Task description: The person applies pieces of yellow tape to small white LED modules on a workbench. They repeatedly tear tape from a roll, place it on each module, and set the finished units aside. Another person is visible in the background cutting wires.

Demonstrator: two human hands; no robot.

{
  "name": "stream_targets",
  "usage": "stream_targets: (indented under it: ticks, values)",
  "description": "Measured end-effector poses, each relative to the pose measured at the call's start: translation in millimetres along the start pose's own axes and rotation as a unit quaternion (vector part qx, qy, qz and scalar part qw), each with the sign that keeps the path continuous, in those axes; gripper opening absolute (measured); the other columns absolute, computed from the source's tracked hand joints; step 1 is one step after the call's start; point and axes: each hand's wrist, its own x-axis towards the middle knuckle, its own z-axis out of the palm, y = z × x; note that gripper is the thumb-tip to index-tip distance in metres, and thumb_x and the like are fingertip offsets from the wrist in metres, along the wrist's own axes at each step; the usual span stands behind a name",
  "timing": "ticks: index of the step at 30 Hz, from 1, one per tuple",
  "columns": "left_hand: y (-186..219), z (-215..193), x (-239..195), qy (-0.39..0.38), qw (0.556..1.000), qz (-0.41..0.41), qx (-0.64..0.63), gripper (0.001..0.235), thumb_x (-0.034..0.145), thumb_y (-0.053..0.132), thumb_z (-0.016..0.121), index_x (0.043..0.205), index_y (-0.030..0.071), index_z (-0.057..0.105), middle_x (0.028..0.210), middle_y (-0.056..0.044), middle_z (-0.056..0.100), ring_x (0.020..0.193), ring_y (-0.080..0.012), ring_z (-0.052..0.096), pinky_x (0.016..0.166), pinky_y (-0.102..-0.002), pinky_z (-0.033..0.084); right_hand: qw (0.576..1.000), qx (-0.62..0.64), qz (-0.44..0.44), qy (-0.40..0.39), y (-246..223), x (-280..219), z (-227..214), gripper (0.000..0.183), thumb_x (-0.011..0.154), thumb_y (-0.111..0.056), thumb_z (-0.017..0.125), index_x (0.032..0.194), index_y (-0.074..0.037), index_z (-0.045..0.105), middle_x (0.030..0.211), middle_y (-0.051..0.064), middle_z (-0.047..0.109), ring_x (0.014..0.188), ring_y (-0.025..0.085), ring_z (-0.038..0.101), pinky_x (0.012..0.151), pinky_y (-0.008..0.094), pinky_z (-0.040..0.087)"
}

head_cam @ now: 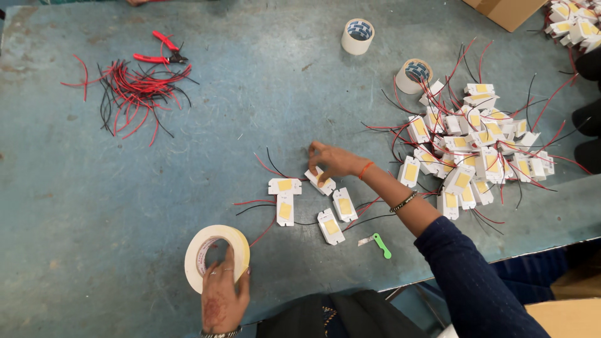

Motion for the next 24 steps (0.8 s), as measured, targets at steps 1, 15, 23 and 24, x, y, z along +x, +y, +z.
stream_targets:
  ticks: [1, 15, 23, 24]
  values:
    - [-2, 5, 4, -0.008, 1.000, -0.003, 0.021, 0.067, 0.083, 0.020, 0.069, 0.144, -0.001, 0.049, 0.094, -0.019, 0.070, 0.094, -0.0362, 0.066, 0.101, -0.048, 0.046, 0.995, 0.074, 0.061, -0.029, 3, -1, 1, 0.039, 0.064, -0.019, 0.092, 0.094, -0.014, 0.069, 0.120, 0.006, 0.051, 0.089, 0.026, 0.062, 0.077, 0.036, 0.055]
    - [39, 18, 40, 0.133, 0.988, -0.062, 0.051, 0.042, 0.084, 0.037, 0.080, 0.113, 0.011, 0.065, 0.122, -0.009, 0.064, 0.113, -0.0310, 0.065, 0.097, -0.042, 0.052, 0.932, 0.094, 0.248, 0.246, 28, -22, 71, 0.050, 0.100, -0.042, 0.066, 0.134, -0.007, 0.053, 0.122, 0.016, 0.067, 0.101, 0.031, 0.069, 0.089, 0.043, 0.054]
    - [103, 50, 126, -0.076, 0.985, 0.134, 0.073, 0.103, 0.068, 0.040, 0.084, 0.157, 0.020, 0.035, 0.163, -0.025, 0.022, 0.149, -0.0477, 0.020, 0.111, -0.061, 0.026, 0.896, -0.108, 0.408, 0.139, -158, -96, 91, 0.121, 0.051, -0.055, 0.093, 0.153, -0.019, 0.040, 0.156, 0.020, 0.034, 0.138, 0.048, 0.041, 0.094, 0.055, 0.045]
    - [108, 61, 129, -0.089, 0.985, 0.107, 0.099, 0.099, 0.072, 0.039, 0.082, 0.157, 0.022, 0.035, 0.165, -0.024, 0.020, 0.151, -0.0470, 0.018, 0.110, -0.062, 0.026, 0.893, -0.118, 0.403, 0.160, -168, -98, 93, 0.113, 0.053, -0.054, 0.093, 0.151, -0.022, 0.044, 0.157, 0.021, 0.034, 0.136, 0.049, 0.043, 0.094, 0.056, 0.045]
